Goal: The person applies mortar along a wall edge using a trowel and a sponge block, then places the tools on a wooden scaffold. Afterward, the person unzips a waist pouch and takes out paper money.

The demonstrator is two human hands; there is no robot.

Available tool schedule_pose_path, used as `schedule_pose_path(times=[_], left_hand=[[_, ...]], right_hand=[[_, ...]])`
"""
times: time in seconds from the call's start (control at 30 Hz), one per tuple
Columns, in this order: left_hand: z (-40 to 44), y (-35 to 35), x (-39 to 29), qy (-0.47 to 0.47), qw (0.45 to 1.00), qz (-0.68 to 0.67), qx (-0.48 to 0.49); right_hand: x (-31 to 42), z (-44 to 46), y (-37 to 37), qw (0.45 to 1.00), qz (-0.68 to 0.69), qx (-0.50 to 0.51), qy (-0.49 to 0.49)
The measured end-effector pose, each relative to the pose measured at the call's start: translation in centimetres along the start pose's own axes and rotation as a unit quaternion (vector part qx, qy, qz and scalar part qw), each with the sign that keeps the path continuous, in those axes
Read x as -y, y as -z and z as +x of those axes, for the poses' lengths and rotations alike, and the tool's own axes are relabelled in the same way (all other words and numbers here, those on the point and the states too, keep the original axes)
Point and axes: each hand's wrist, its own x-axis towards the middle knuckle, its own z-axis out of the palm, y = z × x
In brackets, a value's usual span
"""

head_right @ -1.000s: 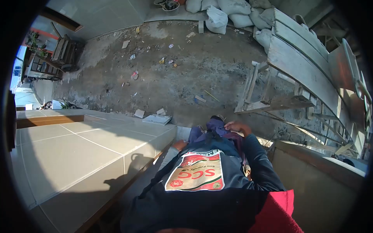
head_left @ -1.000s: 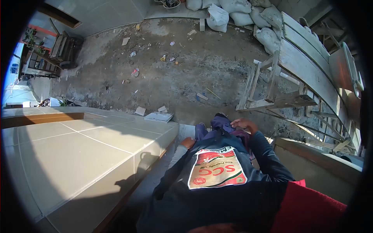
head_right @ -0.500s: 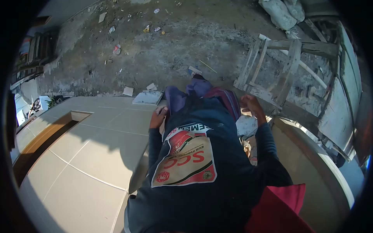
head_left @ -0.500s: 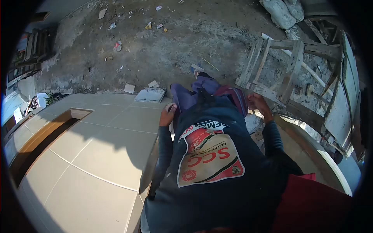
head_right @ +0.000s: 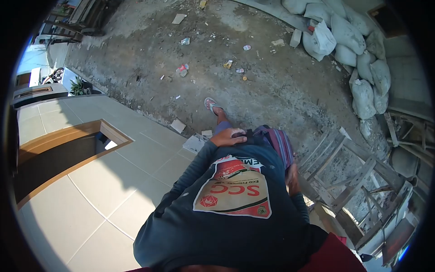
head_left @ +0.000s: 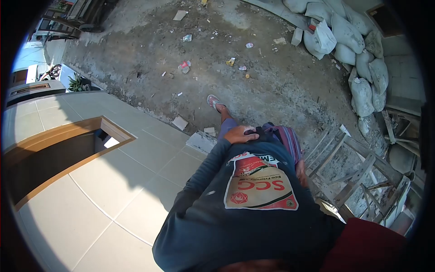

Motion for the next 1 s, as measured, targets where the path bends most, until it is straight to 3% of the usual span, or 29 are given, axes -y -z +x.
schedule_pose_path(times=[0.07,0.13,0.17,0.23,0.33,0.4,0.43,0.47,0.5,0.57,0.6,0.67,0.7,0.83,0.87,0.93,1.0], left_hand=[[-0.5,6.2,1.1,-0.004,1.0,0.005,-0.021],[-3.5,12.1,-0.2,0.065,0.989,-0.128,-0.042],[-5.2,14.1,0.1,0.005,0.989,-0.123,-0.085],[-9.4,16.3,1.1,-0.005,0.961,-0.21,-0.18],[-17.7,21.0,0.4,0.083,0.89,-0.403,-0.198],[-22.3,22.2,1.2,0.086,0.852,-0.463,-0.229],[-24.1,22.4,1.8,0.107,0.825,-0.501,-0.238],[-24.9,22.9,2.4,0.126,0.797,-0.536,-0.248],[-24.9,23.4,3.2,0.128,0.79,-0.543,-0.253],[-23.5,24.8,5.8,0.167,0.846,-0.413,-0.294],[-22.8,25.9,7.4,0.165,0.842,-0.417,-0.298],[-21.4,29.3,9.8,0.139,0.881,-0.307,-0.333],[-21.0,31.3,11.1,0.136,0.879,-0.309,-0.336],[-21.0,42.1,14.8,0.163,0.89,-0.232,-0.357],[-21.4,45.5,13.6,0.199,0.897,-0.187,-0.347],[-22.2,52.0,12.0,0.236,0.898,-0.149,-0.341],[-22.5,56.5,12.0,0.233,0.868,-0.142,-0.415]], right_hand=[[1.5,1.7,-6.2,1.0,0.006,0.021,0.022],[3.0,2.9,-12.4,0.999,-0.002,0.038,0.033],[4.3,3.6,-16.0,0.998,-0.014,0.05,0.038],[6.5,3.7,-22.8,0.995,-0.032,0.074,0.054],[9.3,4.9,-33.3,0.985,-0.116,0.074,0.103],[11.9,7.5,-39.9,0.895,-0.431,0.082,0.077],[12.5,8.6,-43.0,0.83,-0.535,0.094,0.129],[12.9,9.6,-46.0,0.75,-0.627,0.109,0.182],[13.5,10.0,-48.4,0.744,-0.635,0.111,0.176],[15.0,11.4,-53.8,0.631,-0.736,0.151,0.193],[15.5,12.8,-56.0,0.625,-0.741,0.153,0.194],[16.4,14.3,-61.0,0.627,-0.691,0.209,0.292],[17.3,14.9,-63.6,0.751,-0.621,0.191,0.117],[17.7,19.7,-74.5,0.767,-0.571,0.29,0.03],[18.2,20.6,-77.3,0.759,-0.579,0.296,0.028],[18.6,22.0,-82.3,0.688,-0.628,0.361,0.042],[19.1,22.6,-86.1,0.703,-0.627,0.336,0.006]])
